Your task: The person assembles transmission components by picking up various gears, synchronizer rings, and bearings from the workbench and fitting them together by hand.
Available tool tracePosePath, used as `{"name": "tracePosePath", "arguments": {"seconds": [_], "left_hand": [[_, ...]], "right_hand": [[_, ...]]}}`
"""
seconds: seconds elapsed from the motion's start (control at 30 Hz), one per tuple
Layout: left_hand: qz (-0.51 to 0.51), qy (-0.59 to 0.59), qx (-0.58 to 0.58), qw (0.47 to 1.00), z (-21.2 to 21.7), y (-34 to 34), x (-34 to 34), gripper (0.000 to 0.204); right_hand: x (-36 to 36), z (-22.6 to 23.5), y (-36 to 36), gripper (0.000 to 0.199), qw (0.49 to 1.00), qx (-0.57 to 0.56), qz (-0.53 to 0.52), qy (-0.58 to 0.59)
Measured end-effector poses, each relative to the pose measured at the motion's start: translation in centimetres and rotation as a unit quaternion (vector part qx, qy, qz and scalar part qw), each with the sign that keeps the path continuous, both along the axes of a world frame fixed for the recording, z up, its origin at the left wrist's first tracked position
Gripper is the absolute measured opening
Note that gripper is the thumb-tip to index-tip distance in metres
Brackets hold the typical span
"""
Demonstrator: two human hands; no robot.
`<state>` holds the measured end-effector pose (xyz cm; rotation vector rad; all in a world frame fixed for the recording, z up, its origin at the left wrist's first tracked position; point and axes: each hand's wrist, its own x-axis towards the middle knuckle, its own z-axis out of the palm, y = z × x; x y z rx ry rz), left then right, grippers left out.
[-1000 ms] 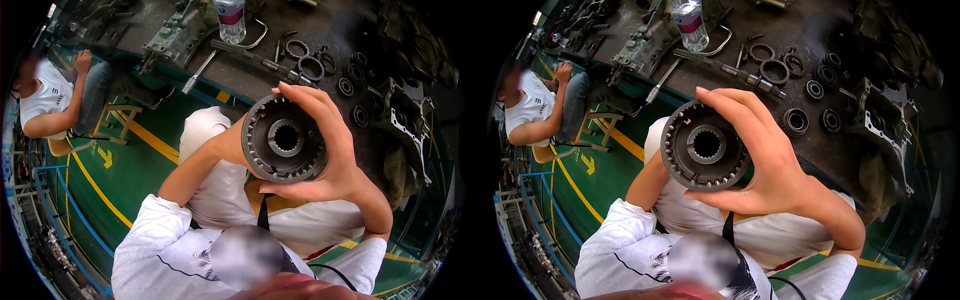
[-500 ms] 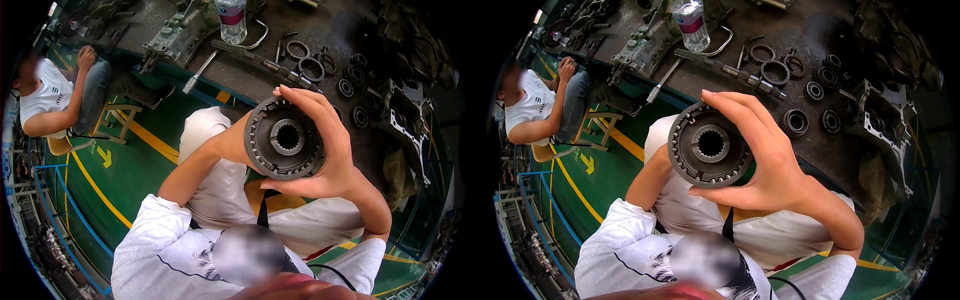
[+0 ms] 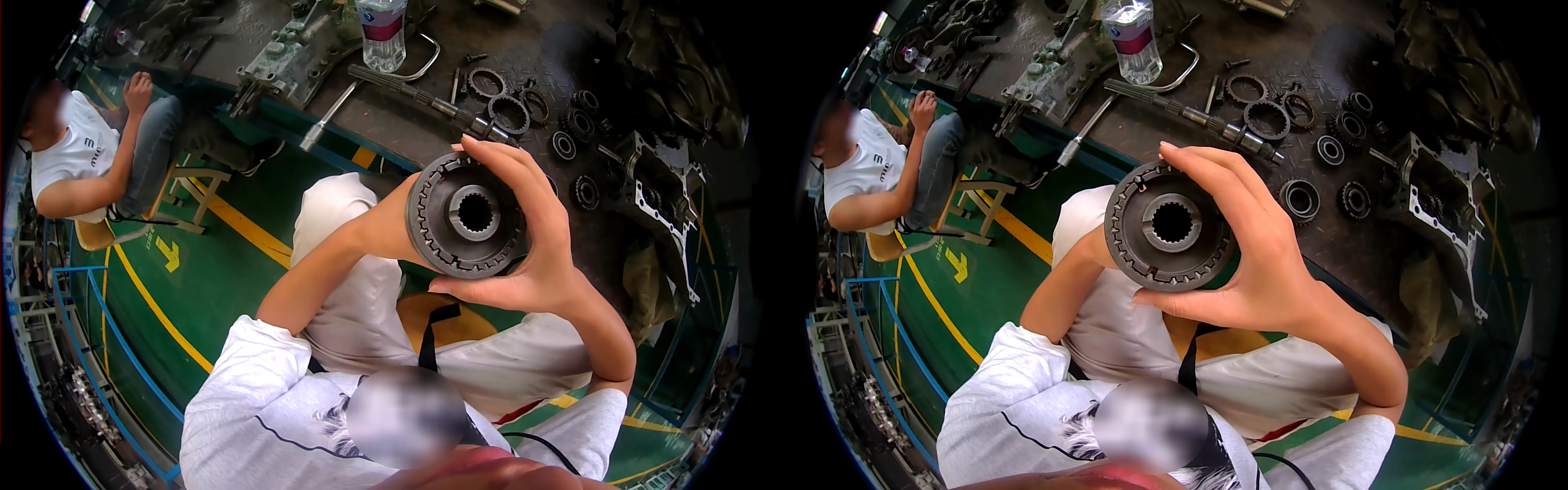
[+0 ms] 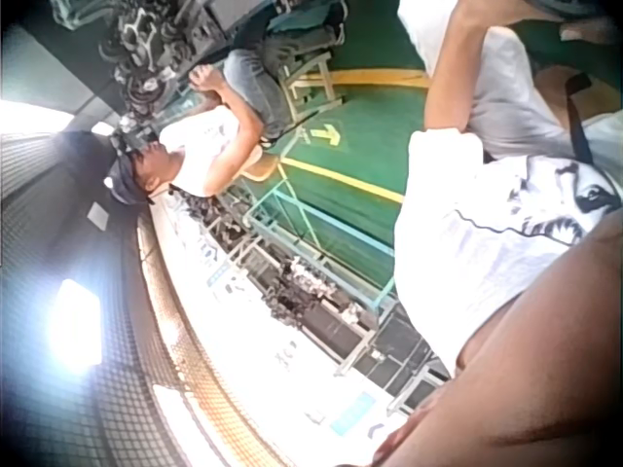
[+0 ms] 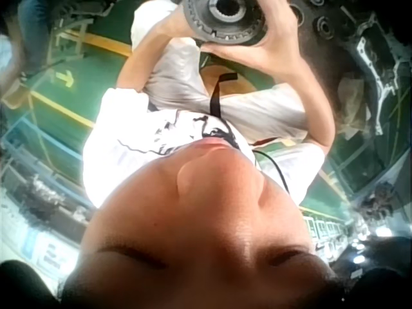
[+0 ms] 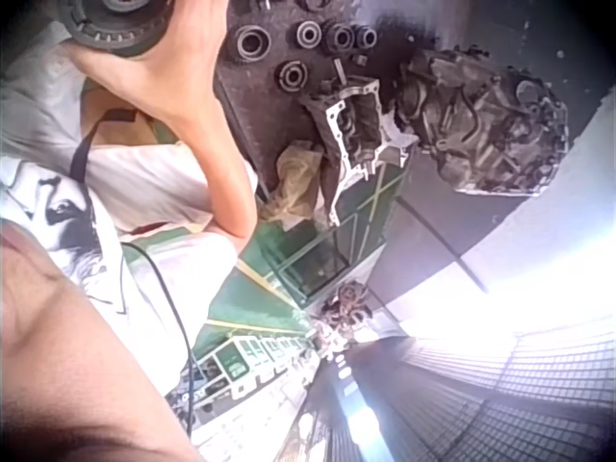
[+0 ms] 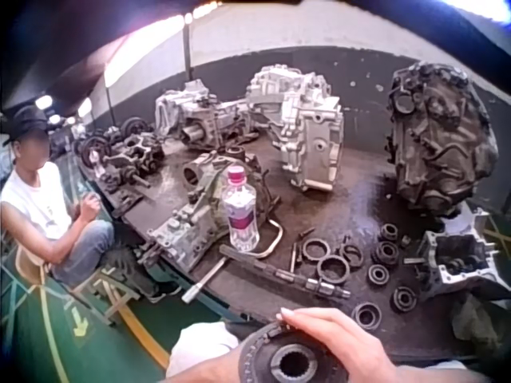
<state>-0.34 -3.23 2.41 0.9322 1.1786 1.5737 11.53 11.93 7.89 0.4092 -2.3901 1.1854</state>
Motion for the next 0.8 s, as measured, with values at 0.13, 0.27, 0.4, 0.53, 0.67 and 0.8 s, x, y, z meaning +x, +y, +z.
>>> {"name": "tracePosePath", "arguments": {"seconds": [0.13, 0.27, 0.4, 0.53, 0.67, 0.8], "left_hand": [[0.009, 0.089, 0.026, 0.996, -0.5, 0.3, -0.2, 0.088], [0.034, 0.197, 0.036, 0.979, -1.1, 0.6, 0.0, 0.08], [0.069, 0.164, 0.05, 0.983, -0.9, 0.8, 0.3, 0.081], [0.056, 0.139, 0.067, 0.986, -0.4, 1.0, 0.2, 0.08], [0.03, 0.149, 0.028, 0.988, 0.0, 1.1, 0.0, 0.077], [0.046, 0.073, 0.054, 0.995, -0.3, 1.7, 0.3, 0.074]], "right_hand": [[-0.1, 0.0, 0.3, 0.101, 1.0, -0.007, 0.003, -0.018], [0.0, -0.3, 0.4, 0.101, 0.999, -0.016, -0.004, -0.041], [0.0, -0.6, 0.3, 0.103, 0.994, -0.074, -0.008, -0.082], [0.0, -0.9, 0.8, 0.105, 0.993, -0.08, -0.003, -0.084], [-0.2, -0.6, 0.9, 0.101, 0.996, -0.063, -0.002, -0.068], [-0.4, 0.1, 1.2, 0.092, 0.996, -0.063, -0.013, -0.067]]}}
